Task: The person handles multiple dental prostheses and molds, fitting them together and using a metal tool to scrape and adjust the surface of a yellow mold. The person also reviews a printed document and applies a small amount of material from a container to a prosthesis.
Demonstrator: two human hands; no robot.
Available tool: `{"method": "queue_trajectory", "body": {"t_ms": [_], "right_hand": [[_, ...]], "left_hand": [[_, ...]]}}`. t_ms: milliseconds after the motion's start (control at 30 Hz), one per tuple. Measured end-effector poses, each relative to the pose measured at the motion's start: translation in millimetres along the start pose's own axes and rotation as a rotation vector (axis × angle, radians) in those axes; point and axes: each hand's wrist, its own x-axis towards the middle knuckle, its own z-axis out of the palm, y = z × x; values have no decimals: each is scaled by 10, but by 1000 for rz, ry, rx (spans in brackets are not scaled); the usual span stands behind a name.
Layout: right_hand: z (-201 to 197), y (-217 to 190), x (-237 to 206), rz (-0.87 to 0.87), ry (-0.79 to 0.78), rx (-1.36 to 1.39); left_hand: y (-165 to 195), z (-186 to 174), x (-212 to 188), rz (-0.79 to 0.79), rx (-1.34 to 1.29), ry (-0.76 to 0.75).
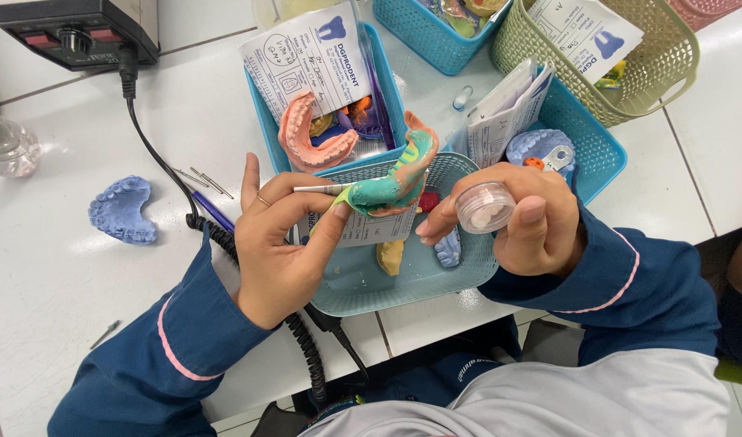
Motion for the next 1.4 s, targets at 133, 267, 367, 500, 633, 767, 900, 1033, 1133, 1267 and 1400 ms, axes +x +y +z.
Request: {"method": "queue_trajectory", "body": {"t_ms": [133, 267, 367, 500, 633, 767, 900, 1033, 1133, 1267, 1400], "right_hand": [[-71, 13, 64, -51, -108, -72], [-148, 51, 155, -106, -312, -80], [-171, 62, 182, -95, -379, -104], [-174, 56, 190, -100, -413, -108], [-185, 47, 207, -111, -441, -78], [-187, 39, 221, -97, -453, -84], [-173, 33, 226, -113, -441, -90], [-167, 27, 227, -110, -438, -99], [-166, 20, 230, -115, -436, -95], [-167, 10, 239, -112, -440, -94], [-172, 8, 248, -119, -444, -90]], "left_hand": [[5, -1, 5, 3, 2, 1], [-2, -8, 6, 0, 6, -10], [-2, -12, -4, -15, 5, -13], [-7, -5, 3, -7, 9, -3], [-7, -7, 1, -8, 16, -8], [-9, -1, -2, -11, 12, -12], [-12, -3, -5, -12, 11, -12], [-14, -3, -5, -11, 15, -12], [-13, -3, -1, -9, 13, -14], [-4, -4, 1, -12, 8, -10], [-4, -3, -1, -12, 7, -10]]}}
